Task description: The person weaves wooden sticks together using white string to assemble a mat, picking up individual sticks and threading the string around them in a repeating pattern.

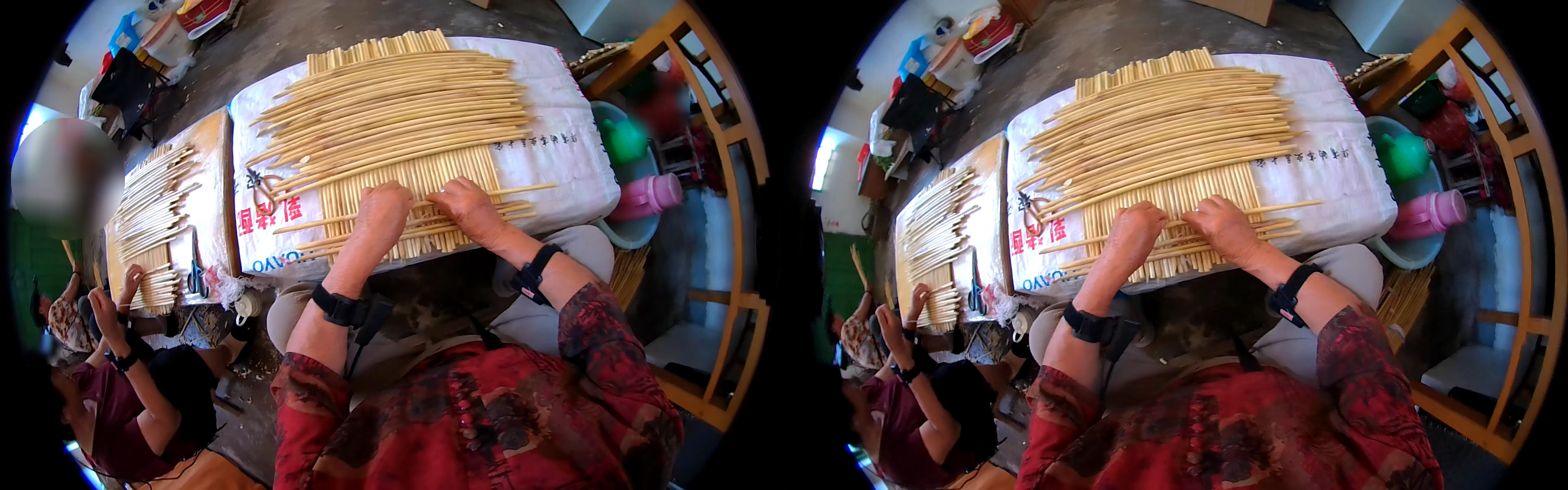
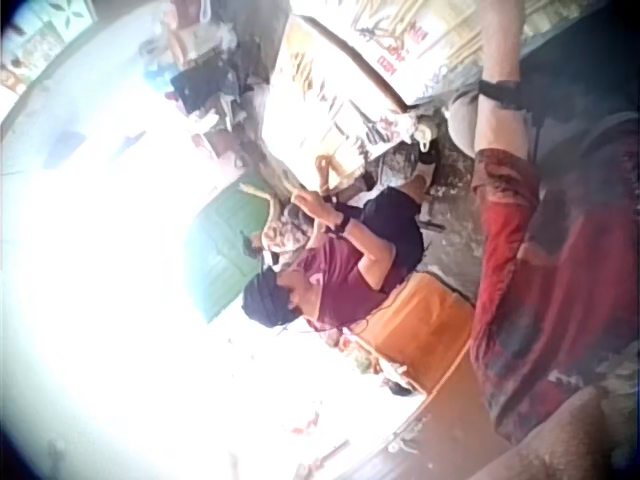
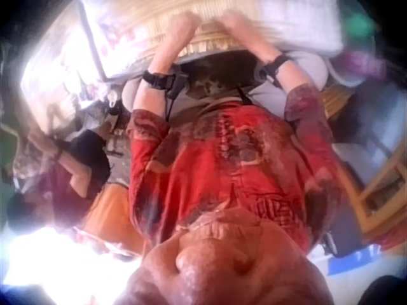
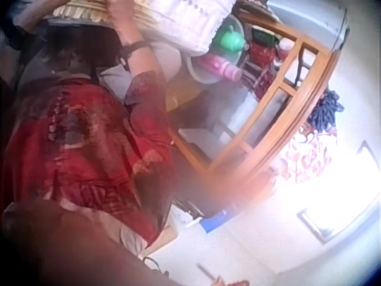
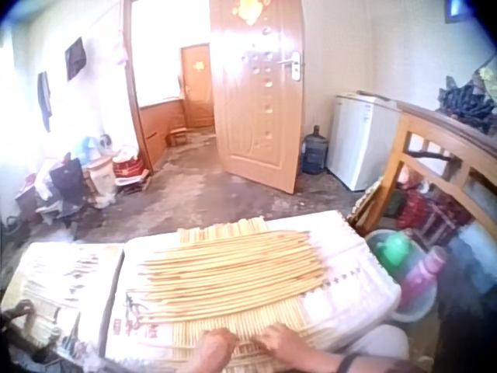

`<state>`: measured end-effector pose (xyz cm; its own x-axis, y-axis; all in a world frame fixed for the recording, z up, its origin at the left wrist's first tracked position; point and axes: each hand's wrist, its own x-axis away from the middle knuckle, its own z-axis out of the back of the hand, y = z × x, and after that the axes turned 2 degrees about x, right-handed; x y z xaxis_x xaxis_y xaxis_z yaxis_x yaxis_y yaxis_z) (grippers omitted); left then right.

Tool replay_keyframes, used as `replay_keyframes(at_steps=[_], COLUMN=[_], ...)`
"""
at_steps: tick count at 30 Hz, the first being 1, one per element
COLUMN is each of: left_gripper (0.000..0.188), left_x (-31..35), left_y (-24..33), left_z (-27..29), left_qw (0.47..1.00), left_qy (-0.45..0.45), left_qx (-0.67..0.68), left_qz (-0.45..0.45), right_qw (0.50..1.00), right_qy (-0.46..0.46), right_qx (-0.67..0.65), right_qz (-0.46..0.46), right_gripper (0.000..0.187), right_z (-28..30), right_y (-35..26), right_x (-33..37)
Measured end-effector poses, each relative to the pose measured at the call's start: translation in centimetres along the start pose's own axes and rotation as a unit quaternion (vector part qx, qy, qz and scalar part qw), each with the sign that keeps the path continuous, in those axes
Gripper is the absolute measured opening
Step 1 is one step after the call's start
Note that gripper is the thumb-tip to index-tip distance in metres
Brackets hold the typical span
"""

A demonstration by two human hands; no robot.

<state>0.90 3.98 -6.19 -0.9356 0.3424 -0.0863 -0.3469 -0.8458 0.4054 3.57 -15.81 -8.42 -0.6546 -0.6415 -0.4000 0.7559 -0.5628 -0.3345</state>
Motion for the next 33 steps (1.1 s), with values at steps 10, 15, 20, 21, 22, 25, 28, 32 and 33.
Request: replay_keyframes(at_steps=[10, 15, 20, 21, 22, 25, 28, 32, 33], left_gripper=[0.014, 0.015, 0.014, 0.013, 0.013, 0.015, 0.017, 0.019, 0.019], left_x=[-0.2, -0.7, -0.6, -0.7, -0.7, -1.3, -1.2, -1.4, -1.4], left_y=[0.5, 1.1, 0.3, 0.2, 0.2, 0.6, 0.3, 0.2, 0.2], left_z=[-0.6, -0.4, -0.5, -0.6, -0.4, -0.6, -0.2, 0.5, 0.5], left_qw=[0.995, 0.991, 0.99, 0.99, 0.989, 0.989, 0.985, 0.98, 0.98], left_qy=[-0.019, -0.021, -0.038, -0.049, -0.06, -0.084, -0.098, -0.113, -0.111], left_qx=[0.086, 0.125, 0.133, 0.133, 0.131, 0.124, 0.139, 0.16, 0.162], left_qz=[0.041, 0.035, 0.02, 0.016, 0.015, 0.015, 0.032, 0.033, 0.028], right_qw=[1.0, 1.0, 1.0, 1.0, 1.0, 1.0, 0.999, 0.999, 0.999], right_qy=[-0.011, -0.008, -0.004, 0.0, 0.004, 0.02, 0.033, 0.035, 0.032], right_qx=[0.007, -0.001, -0.003, -0.006, -0.01, -0.014, -0.03, -0.024, -0.017], right_qz=[0.006, -0.003, 0.011, 0.008, 0.007, 0.014, 0.021, 0.022, 0.023], right_gripper=[0.018, 0.019, 0.02, 0.02, 0.02, 0.019, 0.02, 0.017, 0.016], right_z=[0.3, 0.7, 0.5, 0.4, 0.3, 0.4, 0.2, 0.6, 0.8], right_y=[0.2, 0.3, 0.1, 0.2, 0.1, 0.4, 0.4, 0.2, 0.2], right_x=[0.4, 0.6, 0.2, 0.2, 0.2, 0.3, 0.0, -0.3, -0.4])
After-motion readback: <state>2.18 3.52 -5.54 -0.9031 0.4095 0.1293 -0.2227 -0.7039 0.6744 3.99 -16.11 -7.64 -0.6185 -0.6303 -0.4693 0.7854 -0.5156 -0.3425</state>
